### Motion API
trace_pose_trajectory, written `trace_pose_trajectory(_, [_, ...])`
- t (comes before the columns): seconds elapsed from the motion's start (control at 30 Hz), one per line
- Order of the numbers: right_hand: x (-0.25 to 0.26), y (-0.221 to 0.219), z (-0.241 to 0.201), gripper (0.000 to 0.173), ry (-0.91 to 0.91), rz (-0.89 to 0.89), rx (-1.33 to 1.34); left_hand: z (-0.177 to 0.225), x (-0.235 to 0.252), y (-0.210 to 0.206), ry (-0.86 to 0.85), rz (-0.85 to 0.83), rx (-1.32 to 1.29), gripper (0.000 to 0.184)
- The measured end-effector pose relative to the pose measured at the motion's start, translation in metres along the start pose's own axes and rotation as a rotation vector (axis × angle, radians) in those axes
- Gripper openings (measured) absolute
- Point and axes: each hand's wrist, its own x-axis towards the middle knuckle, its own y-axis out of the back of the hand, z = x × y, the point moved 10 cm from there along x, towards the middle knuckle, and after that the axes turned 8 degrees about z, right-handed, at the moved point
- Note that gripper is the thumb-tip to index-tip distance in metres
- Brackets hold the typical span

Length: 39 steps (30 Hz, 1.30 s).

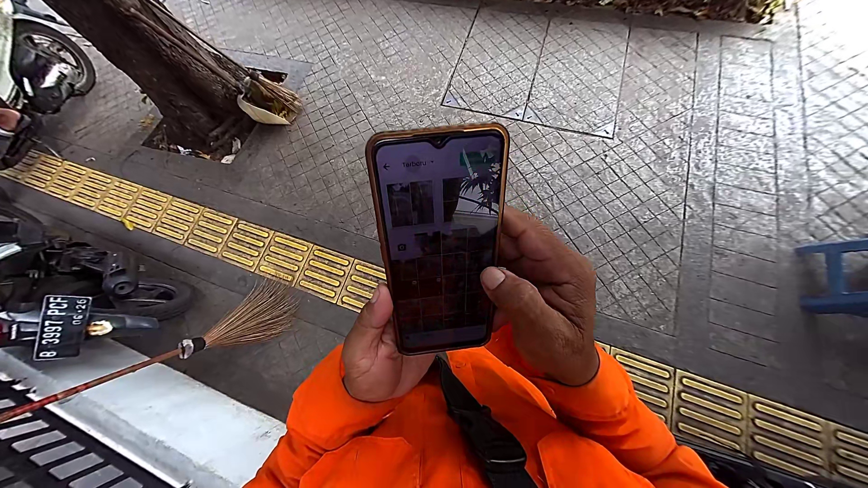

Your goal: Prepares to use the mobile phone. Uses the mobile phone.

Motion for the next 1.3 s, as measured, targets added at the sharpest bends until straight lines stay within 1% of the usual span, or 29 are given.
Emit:
trace_pose_trajectory(0.3, [0.002,0.007,-0.001,0.035,0.026,0.031,-0.007,-0.006,0.003,0.001,0.0,0.018,0.005,0.044])
trace_pose_trajectory(0.83, [0.002,0.016,-0.001,0.037,0.003,0.045,0.001,-0.011,0.008,0.0,0.02,0.018,0.023,0.044])
trace_pose_trajectory(1.3, [0.002,0.016,0.002,0.032,0.008,0.075,-0.016,-0.011,0.007,0.002,0.03,0.019,0.001,0.044])
